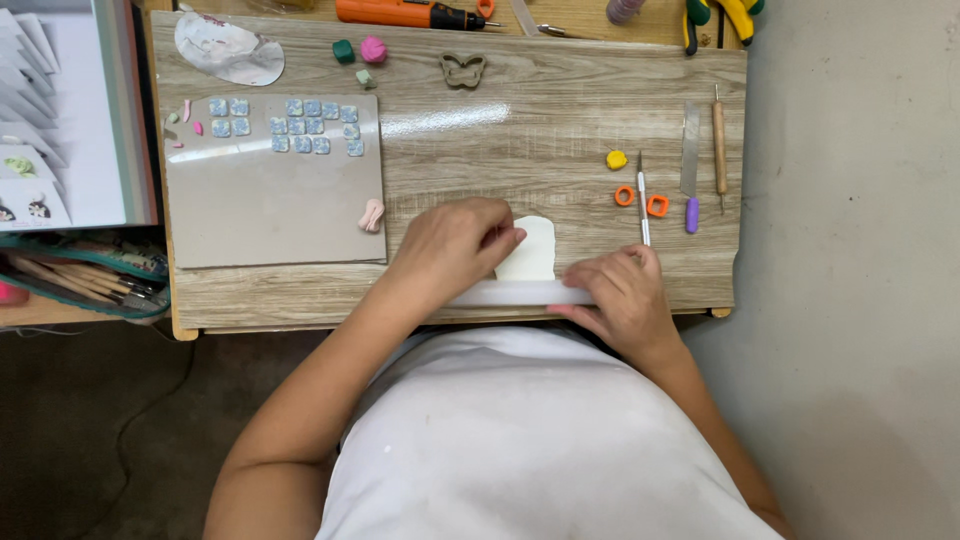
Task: The person kneads a small piece of white clay, then uses a white rolling pin to flatten it on a wooden work surface. The person repeatedly rolls and adjusts the clay to achieve a thin, even sheet.
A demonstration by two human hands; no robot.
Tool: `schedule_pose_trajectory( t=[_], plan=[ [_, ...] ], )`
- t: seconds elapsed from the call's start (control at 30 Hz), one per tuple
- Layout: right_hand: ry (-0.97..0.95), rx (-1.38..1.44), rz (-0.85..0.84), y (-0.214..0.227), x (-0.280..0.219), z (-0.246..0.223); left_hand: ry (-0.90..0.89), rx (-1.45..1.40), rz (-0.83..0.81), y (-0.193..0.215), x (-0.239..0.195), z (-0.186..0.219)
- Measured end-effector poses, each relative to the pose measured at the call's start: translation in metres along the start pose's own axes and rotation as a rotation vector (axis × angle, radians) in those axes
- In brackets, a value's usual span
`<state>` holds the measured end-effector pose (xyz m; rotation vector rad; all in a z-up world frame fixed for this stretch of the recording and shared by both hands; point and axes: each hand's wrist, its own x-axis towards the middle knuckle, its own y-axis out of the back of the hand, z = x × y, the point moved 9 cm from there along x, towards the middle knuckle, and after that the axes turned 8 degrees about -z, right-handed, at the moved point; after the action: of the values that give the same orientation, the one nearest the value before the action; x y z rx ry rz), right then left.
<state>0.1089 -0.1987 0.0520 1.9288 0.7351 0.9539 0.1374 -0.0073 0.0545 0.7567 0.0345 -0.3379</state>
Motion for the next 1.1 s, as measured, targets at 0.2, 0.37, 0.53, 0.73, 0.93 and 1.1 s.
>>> schedule_pose_trajectory(
  t=[0.2, 0.37, 0.53, 0.73, 0.93, 1.1],
  plan=[
    [-0.007, 0.13, -0.057, 0.014, -0.013, 0.005, -0.039, 0.019, -0.048, -0.027, 0.008, -0.003],
    [-0.051, 0.202, -0.075, 0.022, -0.011, 0.012, -0.029, 0.154, -0.01, -0.028, 0.016, 0.001],
    [-0.017, 0.219, -0.078, 0.03, 0.009, 0.008, -0.068, 0.233, 0.05, -0.029, 0.024, 0.003],
    [-0.009, 0.282, -0.11, 0.034, 0.02, 0.005, -0.113, 0.218, 0.018, -0.03, 0.031, 0.001],
    [0.002, 0.315, -0.118, 0.038, 0.026, 0.002, -0.378, 0.342, 0.146, -0.037, 0.015, 0.011],
    [0.005, 0.35, -0.126, 0.039, 0.028, 0.0, -0.523, 0.284, 0.178, -0.017, -0.011, 0.032]
  ],
)
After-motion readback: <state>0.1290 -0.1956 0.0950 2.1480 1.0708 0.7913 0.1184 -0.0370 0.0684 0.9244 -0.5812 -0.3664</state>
